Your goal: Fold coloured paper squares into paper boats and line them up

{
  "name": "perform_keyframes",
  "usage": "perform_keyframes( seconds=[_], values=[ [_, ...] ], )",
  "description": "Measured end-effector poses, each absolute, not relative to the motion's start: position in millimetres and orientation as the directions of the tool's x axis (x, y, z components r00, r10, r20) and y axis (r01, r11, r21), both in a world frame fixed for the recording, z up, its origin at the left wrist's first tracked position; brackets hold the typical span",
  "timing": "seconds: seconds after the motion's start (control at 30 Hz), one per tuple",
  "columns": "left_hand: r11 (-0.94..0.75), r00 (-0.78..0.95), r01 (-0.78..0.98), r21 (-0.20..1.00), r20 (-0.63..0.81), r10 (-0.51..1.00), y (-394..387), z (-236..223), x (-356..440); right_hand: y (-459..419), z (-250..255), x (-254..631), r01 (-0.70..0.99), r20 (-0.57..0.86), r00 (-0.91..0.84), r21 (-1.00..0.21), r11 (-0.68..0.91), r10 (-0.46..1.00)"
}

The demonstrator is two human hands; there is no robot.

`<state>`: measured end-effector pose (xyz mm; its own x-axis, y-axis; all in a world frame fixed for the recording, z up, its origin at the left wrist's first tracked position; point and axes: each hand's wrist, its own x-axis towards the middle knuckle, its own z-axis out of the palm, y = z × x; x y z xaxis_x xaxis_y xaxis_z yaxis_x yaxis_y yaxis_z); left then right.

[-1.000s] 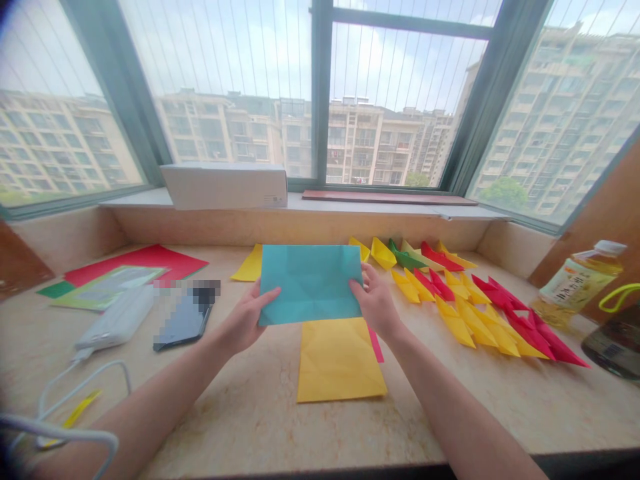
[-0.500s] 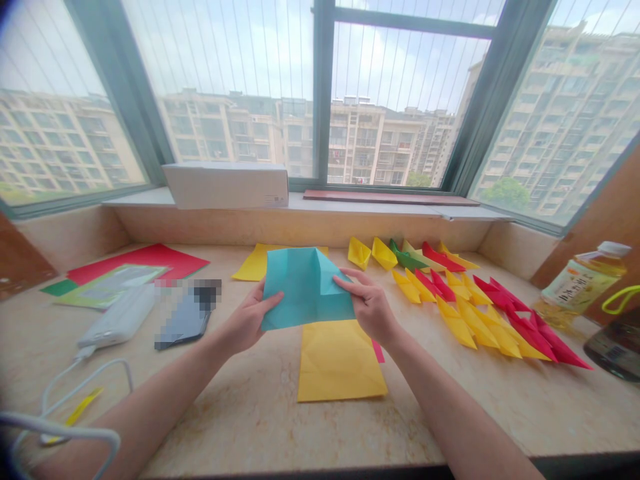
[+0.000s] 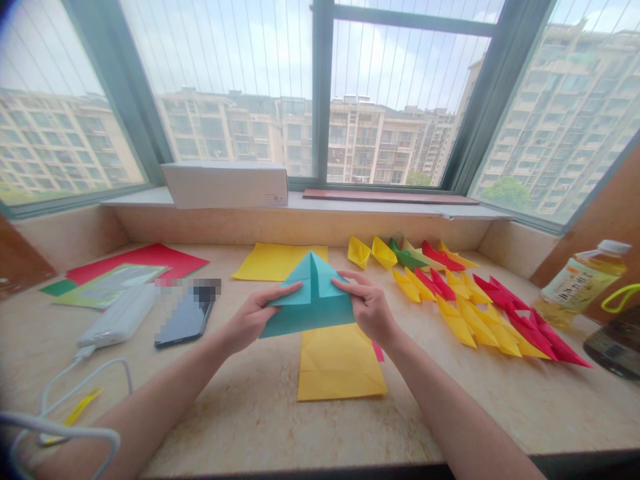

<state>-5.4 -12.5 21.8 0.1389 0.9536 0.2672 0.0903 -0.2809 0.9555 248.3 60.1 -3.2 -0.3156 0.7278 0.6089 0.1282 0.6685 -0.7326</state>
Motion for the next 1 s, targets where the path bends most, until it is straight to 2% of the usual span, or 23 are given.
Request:
perform_keyframes(
  seconds=[0.1, 0.23, 0.3, 0.4, 0.5, 0.6, 0.67, 0.73, 0.8, 0.83, 0.9, 1.0],
  values=[
    [-0.288, 0.119, 0.102, 0.952, 0.276, 0.954, -12.3, 21.2, -3.0, 57.9, -0.8, 246.0, 0.107, 0.616, -0.302, -0.736, 0.668, 0.727],
    [-0.297, 0.017, -0.076, 0.952, 0.299, 0.954, -11.3, 18.8, 1.3, 58.2, 3.5, 244.9, 0.074, 0.516, -0.227, -0.837, 0.543, 0.826],
    [-0.243, -0.01, -0.186, 0.952, 0.245, 0.969, -9.9, 17.2, 2.3, 59.2, 5.2, 245.5, 0.01, 0.417, -0.171, -0.905, 0.425, 0.893],
    [-0.15, -0.025, -0.304, 0.941, 0.15, 0.988, -7.7, 14.5, 1.8, 58.9, 8.0, 245.5, -0.151, 0.288, -0.179, -0.953, 0.263, 0.941],
    [-0.098, -0.026, -0.374, 0.922, 0.095, 0.995, -6.7, 12.3, 1.4, 55.5, 12.4, 242.8, -0.25, 0.251, -0.217, -0.948, 0.195, 0.943],
    [-0.096, -0.029, -0.389, 0.916, 0.092, 0.995, -5.3, 12.8, 2.9, 53.1, 16.0, 240.3, -0.268, 0.248, -0.243, -0.946, 0.181, 0.938],
    [-0.164, -0.082, -0.361, 0.918, 0.144, 0.986, -2.7, 14.0, 3.6, 53.4, 15.9, 240.7, -0.262, 0.28, -0.187, -0.938, 0.227, 0.942],
    [-0.248, -0.181, -0.286, 0.926, 0.202, 0.963, 0.7, 14.9, 2.9, 54.0, 13.7, 242.8, -0.21, 0.377, -0.016, -0.907, 0.366, 0.926],
    [-0.273, -0.269, -0.21, 0.939, 0.212, 0.939, 3.1, 14.8, 1.0, 53.0, 10.2, 245.3, -0.071, 0.525, 0.156, -0.839, 0.539, 0.837],
    [-0.261, -0.281, -0.21, 0.942, 0.198, 0.939, 3.4, 14.5, 0.2, 51.7, 8.3, 246.2, 0.013, 0.605, 0.187, -0.789, 0.614, 0.774],
    [-0.208, -0.179, -0.301, 0.931, 0.16, 0.971, 1.8, 13.5, 0.0, 47.5, 5.3, 246.4, 0.134, 0.75, 0.092, -0.662, 0.738, 0.656],
    [-0.073, 0.128, -0.473, 0.878, 0.151, 0.98, -4.4, 12.5, 4.9, 40.0, 3.1, 242.8, 0.144, 0.837, -0.294, -0.438, 0.887, 0.461]
  ],
)
